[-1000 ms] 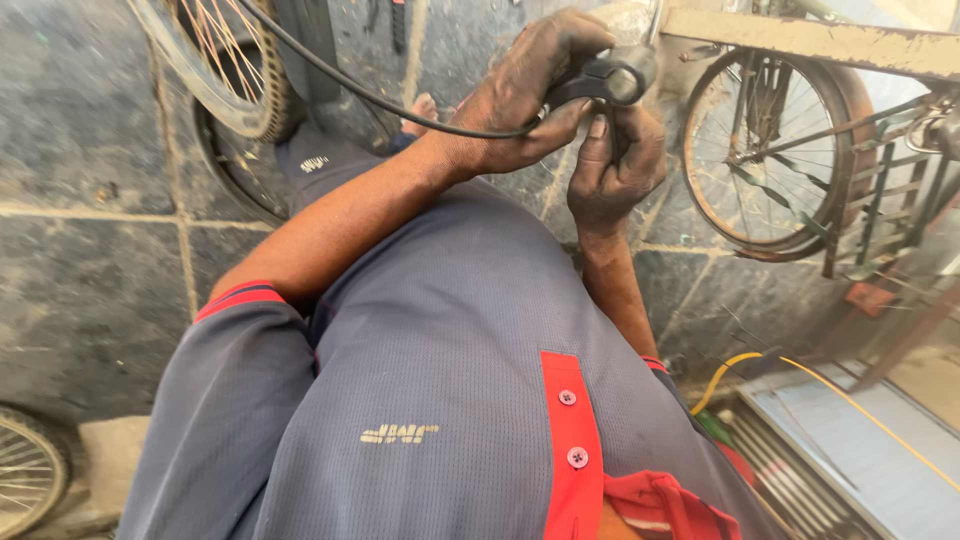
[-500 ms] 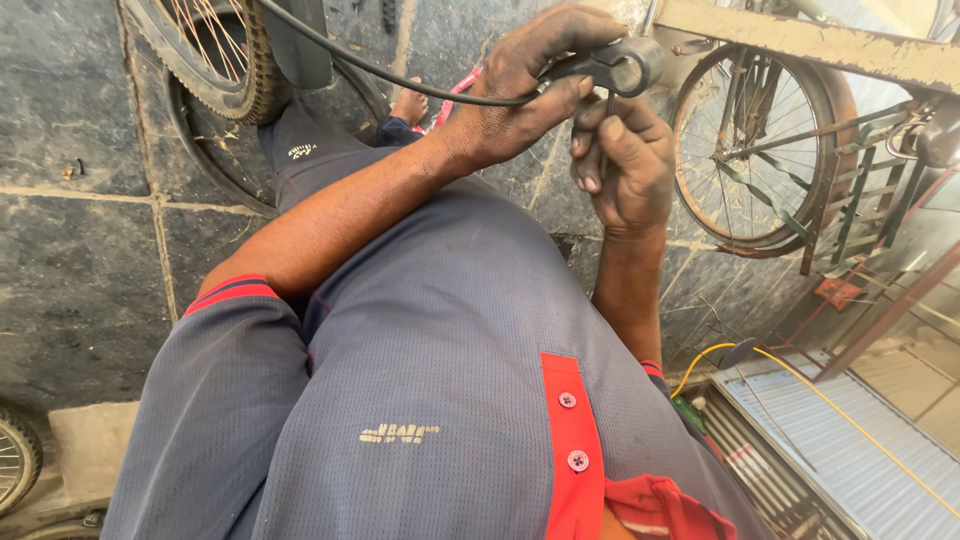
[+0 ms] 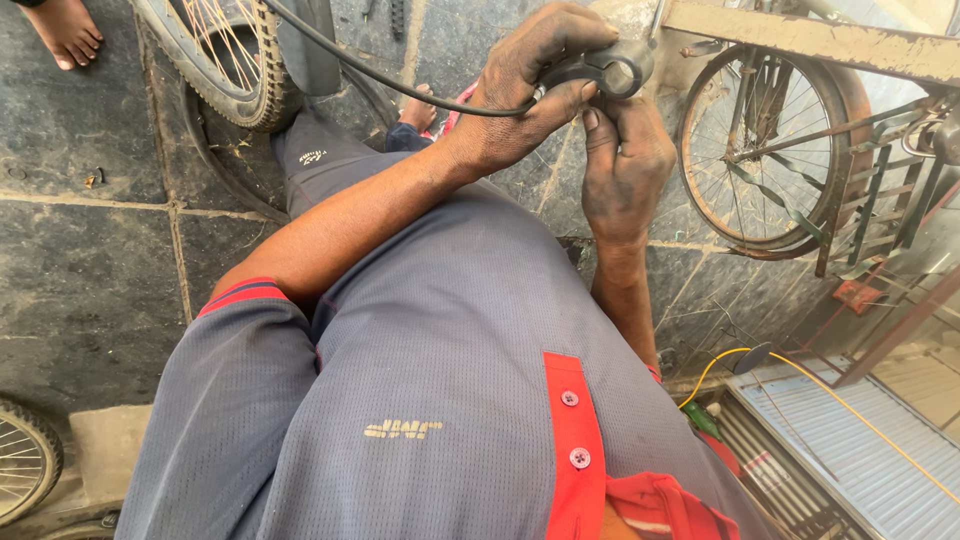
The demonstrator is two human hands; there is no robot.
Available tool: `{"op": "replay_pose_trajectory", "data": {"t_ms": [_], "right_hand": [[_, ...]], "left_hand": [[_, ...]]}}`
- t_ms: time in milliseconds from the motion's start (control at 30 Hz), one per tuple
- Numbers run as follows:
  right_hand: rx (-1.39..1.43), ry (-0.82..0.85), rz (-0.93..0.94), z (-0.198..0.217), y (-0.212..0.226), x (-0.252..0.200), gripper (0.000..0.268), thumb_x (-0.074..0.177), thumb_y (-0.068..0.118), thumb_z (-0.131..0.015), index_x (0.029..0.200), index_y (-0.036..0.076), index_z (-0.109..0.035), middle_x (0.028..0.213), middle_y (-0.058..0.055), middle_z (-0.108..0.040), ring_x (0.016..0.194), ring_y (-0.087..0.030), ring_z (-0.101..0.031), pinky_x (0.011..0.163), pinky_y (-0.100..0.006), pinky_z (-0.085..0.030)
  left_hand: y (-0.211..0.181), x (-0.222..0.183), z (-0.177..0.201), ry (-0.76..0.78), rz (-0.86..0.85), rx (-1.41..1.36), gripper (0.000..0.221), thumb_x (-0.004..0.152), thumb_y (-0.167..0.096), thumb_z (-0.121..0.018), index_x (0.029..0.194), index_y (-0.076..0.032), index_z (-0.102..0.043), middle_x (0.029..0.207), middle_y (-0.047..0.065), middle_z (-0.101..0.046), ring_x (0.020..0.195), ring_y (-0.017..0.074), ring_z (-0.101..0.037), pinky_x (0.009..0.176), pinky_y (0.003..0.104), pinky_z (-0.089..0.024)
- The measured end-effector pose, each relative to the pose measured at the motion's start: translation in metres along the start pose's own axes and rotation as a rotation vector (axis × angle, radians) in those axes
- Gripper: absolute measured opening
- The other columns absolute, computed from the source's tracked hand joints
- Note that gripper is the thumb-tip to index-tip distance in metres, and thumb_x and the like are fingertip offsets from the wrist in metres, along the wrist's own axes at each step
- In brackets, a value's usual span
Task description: The person repairs a bicycle by working on the handlebars and brake components. They use a screwdriver and other tools to adjust the brake levers and cables.
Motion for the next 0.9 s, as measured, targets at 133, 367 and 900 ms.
{"op": "replay_pose_trajectory", "data": {"t_ms": [133, 367, 900], "right_hand": [[0.514, 0.074, -0.311, -0.009, -0.025, -0.010, 0.019, 0.110, 0.014, -0.064, 0.117, -0.003, -0.069, 0.087, -0.010, -0.065, 0.069, -0.014, -0.056, 0.060, -0.027, -0.047], [1.737, 0.542, -0.459, -0.028, -0.021, -0.003, 0.023, 0.100, 0.013, -0.063, 0.115, -0.003, -0.066, 0.086, -0.016, -0.068, 0.052, -0.015, -0.057, 0.053, -0.026, -0.051], [1.201, 0.027, -0.465, -0.044, -0.039, -0.019, 0.020, 0.110, 0.023, -0.063, 0.114, 0.004, -0.067, 0.082, -0.001, -0.062, 0.068, -0.008, -0.052, 0.063, -0.023, -0.043]], "left_hand": [[0.003, -0.004, 0.000, -0.006, 0.035, -0.041, 0.034, 0.104, -0.008, -0.072, 0.137, -0.009, -0.061, 0.132, 0.005, -0.062, 0.122, 0.0176, -0.068, 0.110, 0.032, -0.059], [0.013, -0.005, -0.004, 0.019, 0.064, -0.360, 0.034, 0.108, -0.003, -0.069, 0.141, -0.006, -0.060, 0.130, 0.006, -0.064, 0.124, 0.0162, -0.066, 0.114, 0.033, -0.055], [-0.017, -0.006, 0.005, -0.072, -0.148, 0.196, 0.037, 0.102, -0.007, -0.076, 0.133, -0.010, -0.056, 0.132, 0.007, -0.059, 0.123, 0.0216, -0.065, 0.106, 0.034, -0.059]]}}
Point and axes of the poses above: each hand's wrist, its own x-axis towards the middle knuckle, its own z-axis out of the back of the hand, y = z × x, the point moved 6 cm from there along x, towards the middle knuckle
